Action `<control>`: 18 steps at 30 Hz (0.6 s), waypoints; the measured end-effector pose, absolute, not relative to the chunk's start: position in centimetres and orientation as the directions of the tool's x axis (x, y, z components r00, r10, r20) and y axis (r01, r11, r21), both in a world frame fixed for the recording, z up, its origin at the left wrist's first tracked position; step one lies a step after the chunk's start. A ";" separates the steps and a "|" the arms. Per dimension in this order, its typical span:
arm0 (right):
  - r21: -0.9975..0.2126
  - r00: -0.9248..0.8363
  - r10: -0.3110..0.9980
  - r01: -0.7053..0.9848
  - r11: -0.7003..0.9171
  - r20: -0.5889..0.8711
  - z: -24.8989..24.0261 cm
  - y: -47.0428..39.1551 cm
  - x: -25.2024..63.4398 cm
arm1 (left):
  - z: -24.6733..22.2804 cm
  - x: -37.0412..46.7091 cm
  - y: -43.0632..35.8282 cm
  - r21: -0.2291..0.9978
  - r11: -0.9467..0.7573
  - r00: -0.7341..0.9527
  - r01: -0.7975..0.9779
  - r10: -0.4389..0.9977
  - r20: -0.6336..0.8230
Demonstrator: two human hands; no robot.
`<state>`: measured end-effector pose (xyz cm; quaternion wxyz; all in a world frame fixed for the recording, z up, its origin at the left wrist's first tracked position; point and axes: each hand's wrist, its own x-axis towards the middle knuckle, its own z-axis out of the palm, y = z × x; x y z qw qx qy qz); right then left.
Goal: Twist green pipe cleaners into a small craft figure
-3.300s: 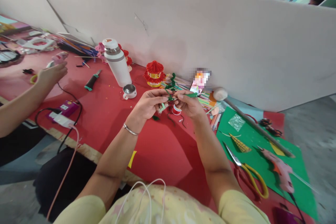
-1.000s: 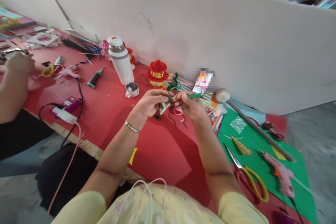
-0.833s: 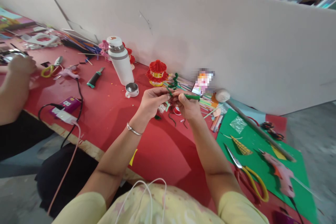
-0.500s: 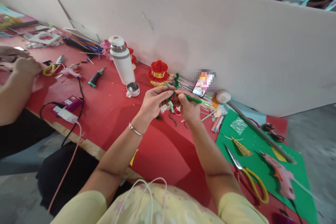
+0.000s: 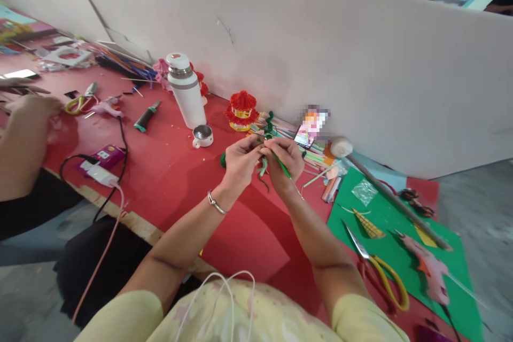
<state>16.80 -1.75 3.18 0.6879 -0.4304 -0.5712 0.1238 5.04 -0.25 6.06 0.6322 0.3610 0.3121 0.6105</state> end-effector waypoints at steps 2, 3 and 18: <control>-0.733 0.334 0.653 0.325 0.597 0.680 2.8 -1.8 16.7 | 6.5 4.9 -0.2 0.783 0.161 0.195 -0.600 0.979 -0.052; -0.741 0.337 0.659 0.307 0.598 0.672 2.7 -1.7 16.7 | 6.7 4.7 -0.1 0.761 0.223 0.252 -0.609 0.964 -0.080; -0.779 0.015 0.783 0.113 0.617 0.622 5.8 -0.9 20.6 | 6.8 1.5 2.0 0.780 0.394 0.487 -0.486 0.863 -0.133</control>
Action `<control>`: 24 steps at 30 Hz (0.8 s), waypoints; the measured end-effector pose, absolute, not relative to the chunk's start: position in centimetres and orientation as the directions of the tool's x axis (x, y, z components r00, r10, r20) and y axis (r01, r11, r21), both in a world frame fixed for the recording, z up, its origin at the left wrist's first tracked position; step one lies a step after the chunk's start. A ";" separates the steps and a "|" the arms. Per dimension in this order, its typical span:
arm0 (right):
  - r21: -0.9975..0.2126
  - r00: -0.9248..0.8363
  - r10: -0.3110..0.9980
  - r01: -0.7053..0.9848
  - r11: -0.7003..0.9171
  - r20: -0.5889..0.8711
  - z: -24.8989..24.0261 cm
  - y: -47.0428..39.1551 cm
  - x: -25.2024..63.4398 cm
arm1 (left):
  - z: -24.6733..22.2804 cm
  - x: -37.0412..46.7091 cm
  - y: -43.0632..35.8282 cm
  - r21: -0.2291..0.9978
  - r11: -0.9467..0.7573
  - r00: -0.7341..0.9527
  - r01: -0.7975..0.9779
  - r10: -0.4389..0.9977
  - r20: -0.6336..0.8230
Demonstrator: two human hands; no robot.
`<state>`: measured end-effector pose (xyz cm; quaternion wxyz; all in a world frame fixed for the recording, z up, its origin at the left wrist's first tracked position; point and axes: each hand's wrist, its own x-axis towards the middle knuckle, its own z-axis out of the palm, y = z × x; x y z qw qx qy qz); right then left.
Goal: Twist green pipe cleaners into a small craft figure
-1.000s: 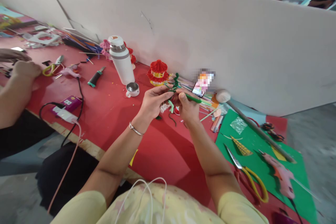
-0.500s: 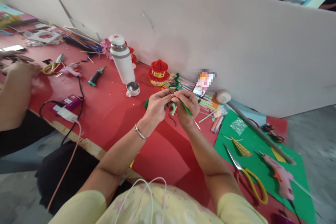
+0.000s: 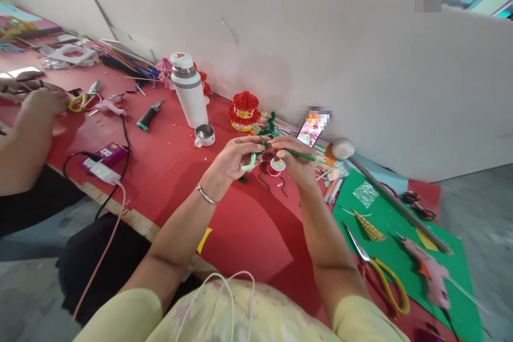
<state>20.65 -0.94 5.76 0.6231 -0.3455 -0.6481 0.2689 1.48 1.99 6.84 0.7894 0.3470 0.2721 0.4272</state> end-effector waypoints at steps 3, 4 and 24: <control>-0.765 -0.038 0.776 0.148 0.627 0.629 6.4 -1.3 20.8 | 7.2 1.3 1.9 0.774 0.395 0.498 -0.495 0.859 -0.121; -0.763 -0.053 0.779 0.167 0.624 0.625 6.6 -1.4 20.9 | 7.3 1.3 1.9 0.776 0.388 0.495 -0.497 0.862 -0.114; -0.842 -0.126 0.838 0.037 0.539 0.531 7.3 -1.8 22.0 | 7.7 0.5 2.0 0.840 0.364 0.508 -0.403 0.852 -0.126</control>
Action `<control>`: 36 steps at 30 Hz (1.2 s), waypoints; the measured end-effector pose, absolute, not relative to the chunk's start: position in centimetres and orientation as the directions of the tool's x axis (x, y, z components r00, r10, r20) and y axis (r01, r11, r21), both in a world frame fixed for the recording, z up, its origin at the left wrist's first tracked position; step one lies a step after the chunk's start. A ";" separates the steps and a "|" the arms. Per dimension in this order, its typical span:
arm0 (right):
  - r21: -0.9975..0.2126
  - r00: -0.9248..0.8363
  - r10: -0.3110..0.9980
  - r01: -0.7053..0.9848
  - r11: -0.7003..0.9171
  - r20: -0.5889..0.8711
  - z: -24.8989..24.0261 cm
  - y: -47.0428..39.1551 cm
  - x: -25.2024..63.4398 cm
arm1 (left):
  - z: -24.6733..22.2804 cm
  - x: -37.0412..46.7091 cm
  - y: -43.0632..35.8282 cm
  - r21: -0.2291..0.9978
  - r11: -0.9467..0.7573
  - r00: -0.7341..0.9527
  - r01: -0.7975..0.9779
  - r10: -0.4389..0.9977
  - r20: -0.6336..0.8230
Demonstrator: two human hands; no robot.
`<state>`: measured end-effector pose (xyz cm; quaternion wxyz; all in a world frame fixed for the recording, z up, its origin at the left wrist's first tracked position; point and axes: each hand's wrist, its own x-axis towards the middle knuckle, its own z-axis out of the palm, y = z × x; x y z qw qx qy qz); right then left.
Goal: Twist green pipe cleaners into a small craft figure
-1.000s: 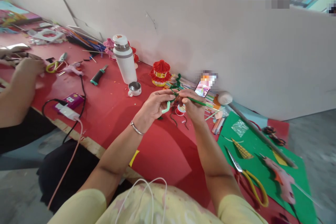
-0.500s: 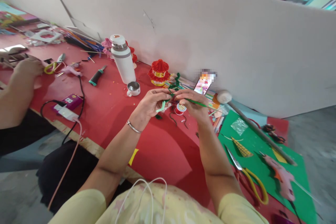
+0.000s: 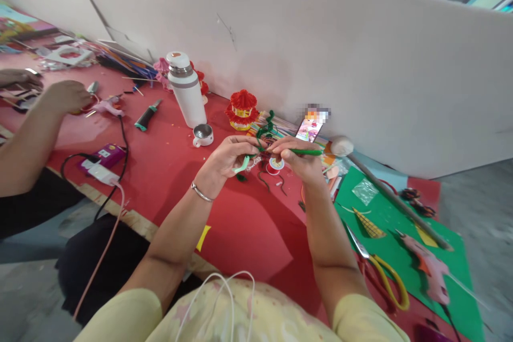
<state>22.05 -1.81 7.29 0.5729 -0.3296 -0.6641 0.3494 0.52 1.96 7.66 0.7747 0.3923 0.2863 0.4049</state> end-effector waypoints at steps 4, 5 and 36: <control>-0.899 -0.076 0.915 -0.235 0.370 0.397 4.9 -0.7 20.0 | 7.7 1.2 1.6 0.860 0.292 0.461 -0.418 0.884 -0.076; -0.906 -0.022 0.941 -0.277 0.320 0.338 4.2 -0.5 19.2 | 7.7 1.6 1.4 0.871 0.231 0.404 -0.434 0.914 -0.041; -0.156 0.283 0.898 0.957 -0.243 0.336 -4.5 5.3 29.3 | 6.6 1.9 2.8 0.785 0.198 0.188 -0.587 0.976 -0.105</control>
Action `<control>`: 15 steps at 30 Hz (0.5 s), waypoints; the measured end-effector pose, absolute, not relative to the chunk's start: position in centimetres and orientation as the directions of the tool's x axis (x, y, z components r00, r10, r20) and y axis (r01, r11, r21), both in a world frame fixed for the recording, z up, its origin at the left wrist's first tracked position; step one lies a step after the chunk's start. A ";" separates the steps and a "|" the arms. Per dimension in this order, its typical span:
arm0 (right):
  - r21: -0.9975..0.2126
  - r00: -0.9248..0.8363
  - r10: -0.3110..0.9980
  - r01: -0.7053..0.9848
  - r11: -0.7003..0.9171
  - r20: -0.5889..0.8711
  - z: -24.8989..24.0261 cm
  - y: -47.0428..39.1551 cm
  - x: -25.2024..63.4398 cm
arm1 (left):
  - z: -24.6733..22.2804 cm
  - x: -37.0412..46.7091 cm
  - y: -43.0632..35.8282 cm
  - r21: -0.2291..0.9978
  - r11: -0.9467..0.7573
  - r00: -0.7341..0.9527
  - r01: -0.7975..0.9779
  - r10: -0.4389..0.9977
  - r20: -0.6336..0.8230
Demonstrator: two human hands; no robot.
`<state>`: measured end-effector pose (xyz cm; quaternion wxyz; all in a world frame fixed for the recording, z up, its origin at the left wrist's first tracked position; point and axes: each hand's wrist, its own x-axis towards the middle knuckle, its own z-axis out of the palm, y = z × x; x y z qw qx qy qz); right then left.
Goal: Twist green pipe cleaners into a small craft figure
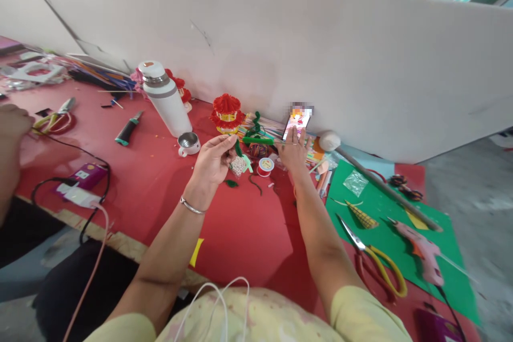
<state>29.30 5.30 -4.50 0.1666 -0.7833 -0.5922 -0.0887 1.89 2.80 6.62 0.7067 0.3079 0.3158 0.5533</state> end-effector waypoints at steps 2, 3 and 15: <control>-0.152 0.277 0.900 0.959 -0.238 0.338 -4.1 5.3 29.0 | 6.8 1.9 2.7 0.785 0.200 0.187 -0.586 0.976 -0.109; -0.150 0.273 0.900 0.960 -0.235 0.340 -4.0 5.3 28.9 | 6.9 1.8 2.7 0.787 0.200 0.186 -0.584 0.976 -0.111; -0.312 0.275 0.894 0.936 -0.164 0.355 -2.1 4.7 27.9 | 6.9 1.7 2.8 0.802 0.201 0.203 -0.563 0.974 -0.102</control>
